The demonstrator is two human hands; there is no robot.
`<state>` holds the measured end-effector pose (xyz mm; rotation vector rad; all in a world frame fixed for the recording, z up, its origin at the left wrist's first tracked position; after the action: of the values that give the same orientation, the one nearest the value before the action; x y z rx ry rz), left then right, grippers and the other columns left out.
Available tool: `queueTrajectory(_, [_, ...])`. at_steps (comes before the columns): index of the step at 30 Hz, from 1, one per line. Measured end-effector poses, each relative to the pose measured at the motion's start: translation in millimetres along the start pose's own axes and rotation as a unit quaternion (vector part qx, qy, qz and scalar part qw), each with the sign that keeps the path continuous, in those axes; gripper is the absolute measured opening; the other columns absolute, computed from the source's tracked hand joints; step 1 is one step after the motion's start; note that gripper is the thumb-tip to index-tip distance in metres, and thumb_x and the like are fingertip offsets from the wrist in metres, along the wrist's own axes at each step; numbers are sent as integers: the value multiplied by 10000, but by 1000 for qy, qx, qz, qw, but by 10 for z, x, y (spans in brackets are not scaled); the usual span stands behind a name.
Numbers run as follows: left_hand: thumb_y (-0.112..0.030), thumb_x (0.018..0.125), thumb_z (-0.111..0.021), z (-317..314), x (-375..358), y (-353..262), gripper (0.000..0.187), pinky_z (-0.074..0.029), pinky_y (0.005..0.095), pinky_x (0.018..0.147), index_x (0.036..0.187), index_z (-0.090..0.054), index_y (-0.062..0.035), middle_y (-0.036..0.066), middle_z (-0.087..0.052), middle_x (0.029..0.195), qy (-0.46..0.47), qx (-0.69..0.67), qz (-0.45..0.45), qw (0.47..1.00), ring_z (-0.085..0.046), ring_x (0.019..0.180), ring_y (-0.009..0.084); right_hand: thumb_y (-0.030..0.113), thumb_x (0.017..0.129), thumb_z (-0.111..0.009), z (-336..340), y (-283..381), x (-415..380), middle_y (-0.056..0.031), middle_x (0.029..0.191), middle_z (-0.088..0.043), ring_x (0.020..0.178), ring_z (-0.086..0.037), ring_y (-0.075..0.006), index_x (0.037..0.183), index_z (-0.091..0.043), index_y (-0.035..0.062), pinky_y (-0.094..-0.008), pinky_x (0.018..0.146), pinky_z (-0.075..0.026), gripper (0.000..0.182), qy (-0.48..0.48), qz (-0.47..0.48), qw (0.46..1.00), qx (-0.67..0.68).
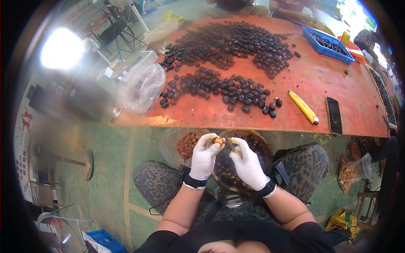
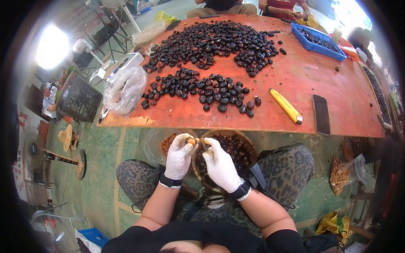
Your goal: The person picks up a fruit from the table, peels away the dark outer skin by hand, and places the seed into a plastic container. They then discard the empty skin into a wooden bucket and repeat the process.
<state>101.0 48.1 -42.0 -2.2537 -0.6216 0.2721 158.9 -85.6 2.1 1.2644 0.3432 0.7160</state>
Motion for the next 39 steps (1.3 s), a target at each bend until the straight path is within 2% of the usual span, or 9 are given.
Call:
queueTrajectory(2, [75, 833, -634, 12, -13, 5, 302, -508, 311, 902, 1106, -559, -28, 61, -600, 1069, -2, -6, -15, 1000, -605, 1007, 187, 24, 874, -569, -65, 58, -24, -219, 988, -622, 869, -626, -387, 1342, -435, 73, -379, 763, -508, 489, 28, -29, 999, 31])
queueTrajectory(15, [139, 783, -625, -44, -3, -74, 321, -437, 263, 929, 1037, -561, -45, 43, -582, 1043, 8, 26, -64, 998, -553, 1002, 142, -27, 863, -546, -157, 115, 36, -229, 1149, -609, 1016, -620, -357, 1350, -485, 61, -333, 880, -482, 499, 25, -18, 997, 65])
queueTrajectory(18, [141, 789, -608, 2, 19, -29, 311, -458, 275, 900, 1040, -565, -38, 46, -593, 1055, 18, 34, -47, 998, -572, 991, 148, -26, 878, -530, -181, -11, 27, -224, 1118, -627, 983, -644, -258, 1347, -500, 62, -307, 871, -476, 478, 13, -13, 995, 101])
queueTrajectory(22, [56, 811, -654, -200, -41, 5, 260, -482, 291, 872, 1046, -586, -30, 75, -630, 1049, 102, 109, -23, 989, -611, 945, 165, -20, 922, -441, -148, -299, 146, 57, 763, -502, 592, -394, -20, 1411, -437, 83, -173, 536, -367, 500, 14, -79, 982, 168])
queueTrajectory(27, [-22, 872, -628, -98, 8, 65, 267, -534, 363, 896, 1132, -569, -16, 83, -612, 1099, 53, 68, 28, 996, -618, 1009, 195, 1, 923, -484, -121, -302, 42, 27, 818, -546, 609, -435, -26, 1396, -453, 61, -183, 562, -409, 477, 20, -44, 995, 89])
queueTrajectory(30, [-30, 883, -620, -70, -16, 55, 295, -530, 360, 897, 1171, -561, -18, 91, -606, 1124, 30, 56, 31, 997, -620, 1018, 213, -6, 877, -542, -52, -230, 18, -233, 1153, -616, 1043, -629, -300, 1352, -478, 39, -308, 898, -467, 481, 19, -40, 998, 51])
queueTrajectory(35, [-40, 863, -656, 22, -9, 115, 382, -540, 351, 865, 1224, -542, 9, 99, -634, 1073, 4, 78, 26, 997, -637, 977, 216, -19, 857, -561, 41, -72, 20, -206, 976, -619, 851, -621, -313, 1382, -452, 77, -315, 788, -489, 545, 6, -40, 999, 15])
queueTrajectory(37, [-33, 858, -658, -24, -20, 77, 389, -536, 341, 873, 1229, -546, -20, 64, -609, 1119, -5, 83, 24, 996, -610, 1010, 179, -50, 866, -555, -13, 40, 15, -130, 1068, -645, 826, -589, -130, 1360, -488, 53, -270, 772, -488, 509, 22, 59, 998, 4])
queueTrajectory(39, [3, 854, -648, -50, -7, 64, 398, -526, 313, 872, 1236, -540, -24, 65, -594, 1135, -19, 33, 28, 999, -598, 1020, 166, -54, 856, -565, -24, 98, 8, -158, 1041, -644, 922, -616, -177, 1335, -511, 35, -282, 846, -480, 490, 28, 45, 999, 3])
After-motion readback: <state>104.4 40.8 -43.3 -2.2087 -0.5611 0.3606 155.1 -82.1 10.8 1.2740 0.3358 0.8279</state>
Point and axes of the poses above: each hand's wrist, its own x-axis towards the middle knuckle, its own z-axis out of the back of the hand, y = z × x, the point moved 9 cm from there along x, towards the middle knuckle
